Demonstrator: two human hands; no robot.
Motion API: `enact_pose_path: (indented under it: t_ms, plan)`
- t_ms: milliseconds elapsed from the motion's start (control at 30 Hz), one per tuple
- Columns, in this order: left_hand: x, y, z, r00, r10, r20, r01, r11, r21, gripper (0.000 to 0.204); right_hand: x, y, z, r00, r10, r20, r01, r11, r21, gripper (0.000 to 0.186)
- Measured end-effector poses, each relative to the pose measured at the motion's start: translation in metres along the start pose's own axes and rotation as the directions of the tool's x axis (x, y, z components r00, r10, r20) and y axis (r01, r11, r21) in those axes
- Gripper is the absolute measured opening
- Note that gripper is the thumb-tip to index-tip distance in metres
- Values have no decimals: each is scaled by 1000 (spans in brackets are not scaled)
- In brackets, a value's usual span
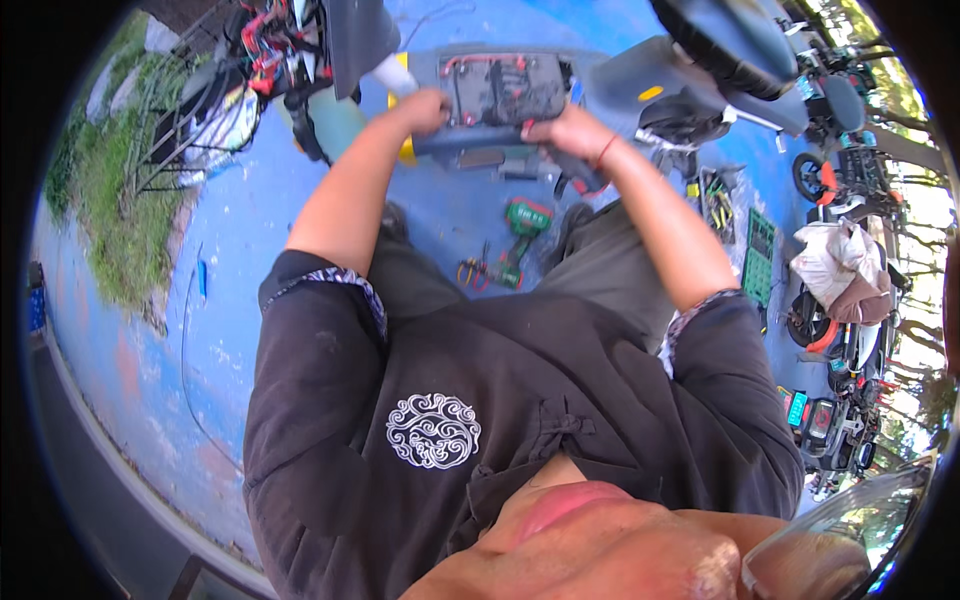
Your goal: The person uses a cordless drill to remove screws from the floorboard of a light blue electric scooter. They lift the floorboard, place a blue foam pad underneath, and then reattach the floorboard, securing it with screws.
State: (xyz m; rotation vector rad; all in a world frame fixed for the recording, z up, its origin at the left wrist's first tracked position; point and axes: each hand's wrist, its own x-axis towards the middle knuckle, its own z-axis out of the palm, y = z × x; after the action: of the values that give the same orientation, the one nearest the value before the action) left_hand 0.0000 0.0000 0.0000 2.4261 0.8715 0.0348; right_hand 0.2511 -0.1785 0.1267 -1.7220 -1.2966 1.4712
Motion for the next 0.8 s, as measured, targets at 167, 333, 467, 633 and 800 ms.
enact_pose_path:
  t_ms: [167,333,467,633,800]
  plan:
    - [-1,6,-35,989,-8,-148,-27,972,-233,41,24,-29,1,992,116,46,-104,973,-207,22]
    - [2,32,-50,941,104,-323,-280,774,-568,42,31,-58,3,994,96,43,-80,954,-289,24]
    - [5,53,-73,979,168,-118,-200,645,-737,61,40,-62,0,989,143,36,-123,936,-331,27]
    - [2,62,-78,980,178,-84,-175,588,-790,56,45,-63,1,987,150,64,-122,938,-325,24]
    - [1,76,-85,972,219,-90,-201,562,-802,54,52,-62,-6,979,165,123,-122,945,-304,26]
